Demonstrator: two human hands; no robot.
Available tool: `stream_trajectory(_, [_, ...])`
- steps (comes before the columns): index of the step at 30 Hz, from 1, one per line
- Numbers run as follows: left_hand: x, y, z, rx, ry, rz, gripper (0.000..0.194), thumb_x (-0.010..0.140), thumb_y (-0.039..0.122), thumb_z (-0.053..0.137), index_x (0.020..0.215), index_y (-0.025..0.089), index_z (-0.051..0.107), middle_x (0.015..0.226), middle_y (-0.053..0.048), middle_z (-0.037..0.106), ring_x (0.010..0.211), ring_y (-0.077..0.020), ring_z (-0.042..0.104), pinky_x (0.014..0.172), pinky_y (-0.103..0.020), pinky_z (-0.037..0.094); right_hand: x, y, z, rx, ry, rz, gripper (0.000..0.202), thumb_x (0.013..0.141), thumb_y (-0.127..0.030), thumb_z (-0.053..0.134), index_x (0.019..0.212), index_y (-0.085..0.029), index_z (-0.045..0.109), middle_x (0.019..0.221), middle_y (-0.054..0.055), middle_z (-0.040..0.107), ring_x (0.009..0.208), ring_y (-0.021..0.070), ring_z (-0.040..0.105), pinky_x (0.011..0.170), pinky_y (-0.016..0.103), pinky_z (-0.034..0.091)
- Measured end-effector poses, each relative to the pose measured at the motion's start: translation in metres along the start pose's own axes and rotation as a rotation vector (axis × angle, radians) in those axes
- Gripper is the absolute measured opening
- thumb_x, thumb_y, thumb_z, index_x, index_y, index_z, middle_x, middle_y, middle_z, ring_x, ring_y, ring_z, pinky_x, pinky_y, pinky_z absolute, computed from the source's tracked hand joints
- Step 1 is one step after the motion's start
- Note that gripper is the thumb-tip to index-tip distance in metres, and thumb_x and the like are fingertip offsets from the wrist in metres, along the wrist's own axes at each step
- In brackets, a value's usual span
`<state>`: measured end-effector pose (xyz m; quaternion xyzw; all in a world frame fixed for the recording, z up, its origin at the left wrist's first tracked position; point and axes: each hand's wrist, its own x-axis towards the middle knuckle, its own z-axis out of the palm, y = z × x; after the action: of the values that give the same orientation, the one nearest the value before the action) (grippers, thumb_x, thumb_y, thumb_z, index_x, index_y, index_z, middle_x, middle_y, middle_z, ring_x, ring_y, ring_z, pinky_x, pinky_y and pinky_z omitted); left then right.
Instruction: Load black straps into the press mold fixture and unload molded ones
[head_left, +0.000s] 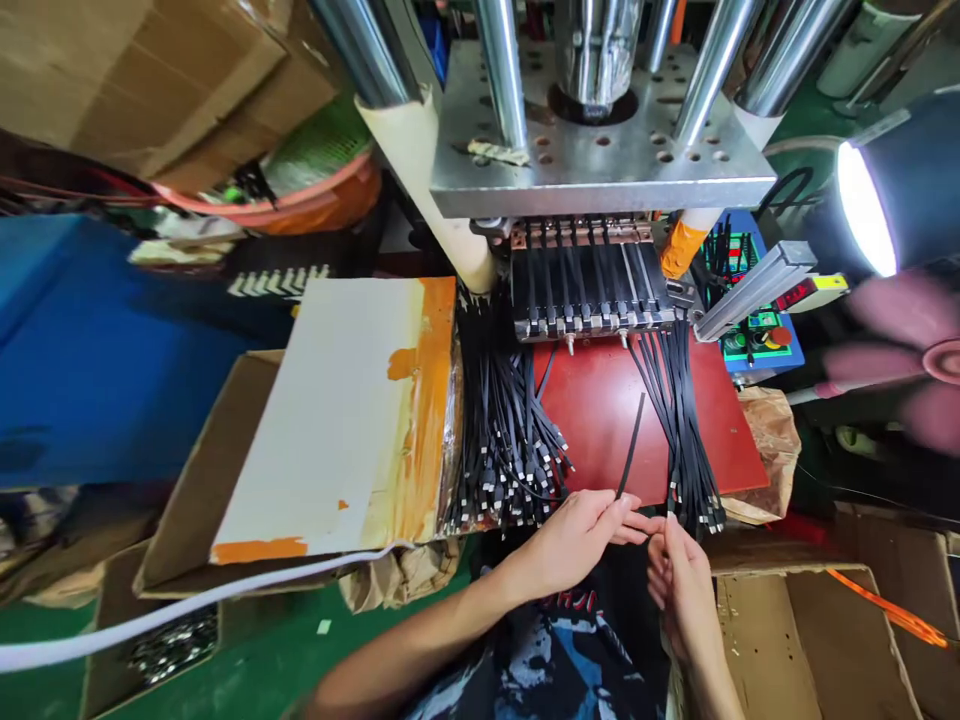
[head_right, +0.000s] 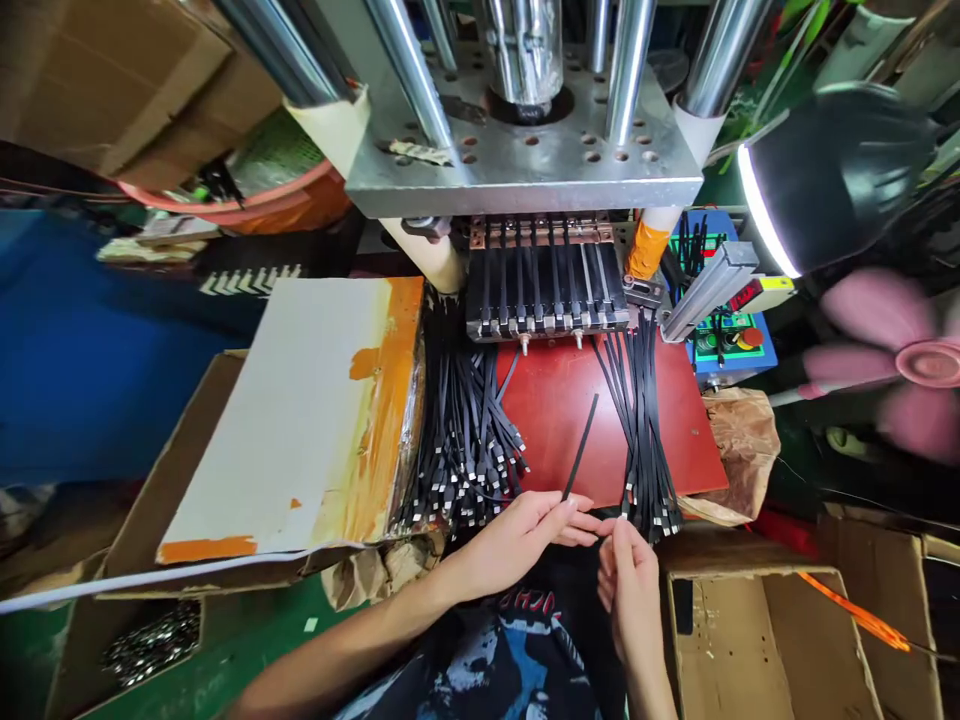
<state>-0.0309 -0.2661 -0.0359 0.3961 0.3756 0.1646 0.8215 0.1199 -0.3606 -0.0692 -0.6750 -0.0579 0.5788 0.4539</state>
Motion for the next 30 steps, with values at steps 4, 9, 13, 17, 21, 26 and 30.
stream_trajectory(4, [0.004,0.000,0.000,0.140,0.004,-0.001,0.067,0.099,0.070,0.055,0.108,0.008,0.078,0.120,-0.024,0.079,0.116,-0.0348,0.077,0.104,-0.047,0.061,-0.001,-0.004,0.011,0.075,0.065,-0.119,0.060,0.083,-0.080,0.069,0.077,-0.022,0.054,0.057,-0.013,0.025,0.046,0.0049,0.013,0.040,0.016,0.014])
stream_trajectory(9, [0.017,0.002,-0.002,-0.361,-0.085,-0.086,0.061,0.090,0.063,0.075,0.118,0.008,0.076,0.120,-0.023,0.079,0.109,-0.0295,0.080,0.100,-0.041,0.061,-0.032,0.019,-0.014,-0.411,-0.220,-0.334,0.055,0.096,-0.065,0.060,0.064,-0.020,0.063,0.057,-0.002,0.050,0.056,0.0122,0.046,0.054,0.023,0.042])
stream_trajectory(13, [0.017,0.013,-0.004,-0.722,-0.262,-0.076,0.049,0.091,0.053,0.077,0.112,0.008,0.079,0.091,-0.016,0.083,0.076,-0.0214,0.081,0.073,-0.029,0.063,-0.048,-0.007,-0.048,-0.850,-0.586,-0.256,0.038,0.093,-0.056,0.068,0.072,-0.028,0.082,0.079,0.008,0.074,0.080,0.0244,0.069,0.078,0.036,0.056])
stream_trajectory(17, [-0.001,0.017,-0.002,-0.536,-0.355,-0.029,0.054,0.095,0.062,0.068,0.098,0.010,0.078,0.072,-0.012,0.079,0.060,-0.0205,0.075,0.065,-0.029,0.059,-0.030,-0.066,-0.035,-0.689,-0.619,-0.228,0.046,0.081,-0.054,0.083,0.122,-0.034,0.080,0.097,0.006,0.076,0.076,0.0218,0.067,0.068,0.034,0.056])
stream_trajectory(21, [-0.022,0.026,-0.001,-0.141,-0.286,-0.050,0.058,0.101,0.065,0.054,0.102,0.012,0.077,0.087,-0.014,0.081,0.079,-0.0223,0.077,0.085,-0.034,0.060,-0.008,-0.091,0.024,-0.364,-0.272,-0.456,0.038,0.095,-0.056,0.067,0.107,-0.022,0.080,0.066,-0.002,0.058,0.054,0.0126,0.048,0.053,0.025,0.045])
stream_trajectory(26, [-0.026,0.077,-0.012,0.435,0.042,0.179,0.035,0.100,0.041,0.065,0.128,0.022,0.073,0.122,-0.008,0.077,0.111,-0.0223,0.070,0.104,-0.032,0.052,-0.003,-0.089,0.056,-0.375,-0.321,-0.653,0.033,0.100,-0.043,0.066,0.076,-0.020,0.068,0.070,-0.002,0.057,0.061,0.0123,0.051,0.057,0.024,0.042])
stream_trajectory(30, [-0.009,0.113,-0.021,0.492,0.158,0.461,0.021,0.099,0.033,0.068,0.102,0.017,0.081,0.101,-0.006,0.077,0.092,-0.0176,0.070,0.087,-0.026,0.052,-0.002,-0.088,0.051,-0.480,-0.323,-0.789,0.029,0.101,-0.033,0.064,0.075,-0.021,0.066,0.072,-0.001,0.058,0.064,0.0131,0.050,0.059,0.025,0.040])
